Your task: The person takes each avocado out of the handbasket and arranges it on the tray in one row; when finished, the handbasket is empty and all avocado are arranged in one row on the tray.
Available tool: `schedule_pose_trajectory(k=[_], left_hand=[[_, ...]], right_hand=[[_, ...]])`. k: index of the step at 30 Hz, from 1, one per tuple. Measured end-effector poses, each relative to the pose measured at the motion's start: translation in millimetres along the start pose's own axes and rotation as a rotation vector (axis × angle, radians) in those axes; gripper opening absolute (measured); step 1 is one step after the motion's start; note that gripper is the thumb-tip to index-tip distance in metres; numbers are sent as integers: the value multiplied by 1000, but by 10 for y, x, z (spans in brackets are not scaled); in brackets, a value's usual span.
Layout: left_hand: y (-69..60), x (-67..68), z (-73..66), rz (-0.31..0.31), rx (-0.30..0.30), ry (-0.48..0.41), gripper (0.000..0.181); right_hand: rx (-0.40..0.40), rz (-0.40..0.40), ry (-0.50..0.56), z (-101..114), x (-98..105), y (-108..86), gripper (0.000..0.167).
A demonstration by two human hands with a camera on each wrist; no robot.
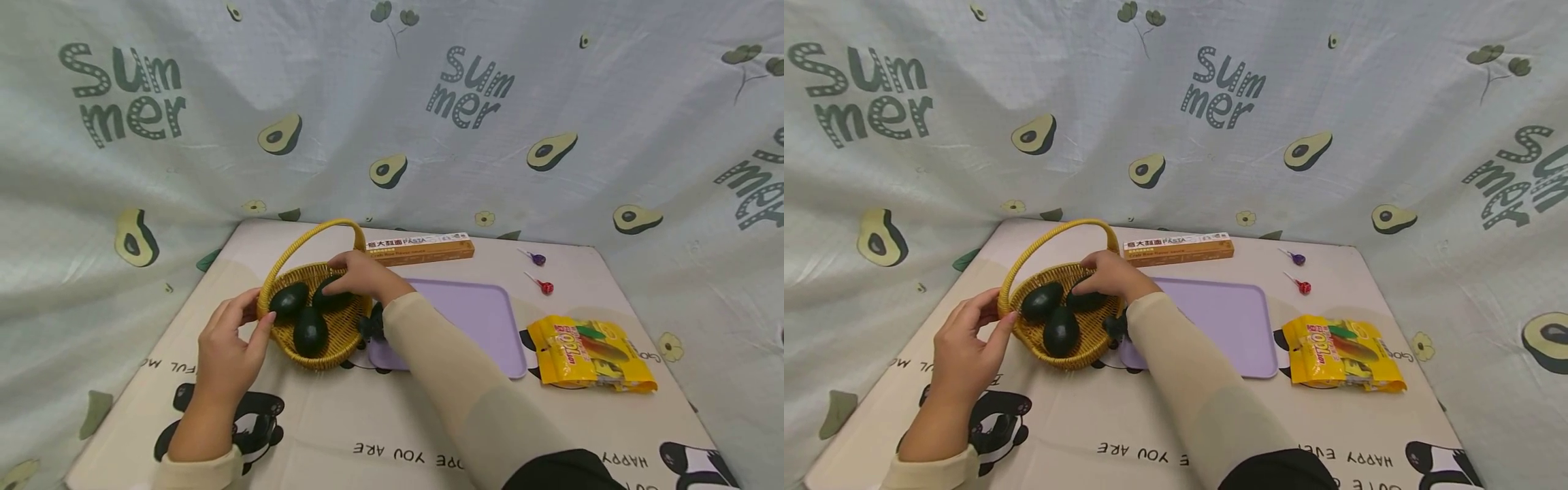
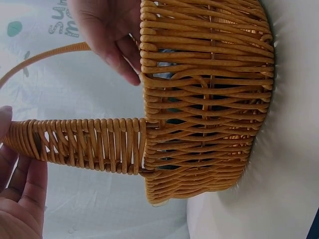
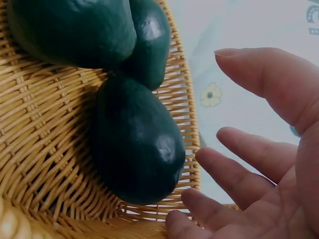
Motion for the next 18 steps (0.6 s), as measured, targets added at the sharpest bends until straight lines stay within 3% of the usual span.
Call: schedule_pose_trajectory(k=[6,18], left_hand=[[10,28,0,-1,-7,-3,48],[6,4,7,-1,-12,-21,49]], right_hand=[[-18,8,14,21,-58,67,67],[-66,100,-29,60,-152,154,69]])
Point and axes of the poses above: each hand's wrist, its own y-axis towards the middle knuckle, its own x-axis out of the back of the hand, z = x × y, the point moved 3 cm from there along y, towards the middle knuckle, and after that the axes turned 4 degrees about -z, right-handed, at the moved point
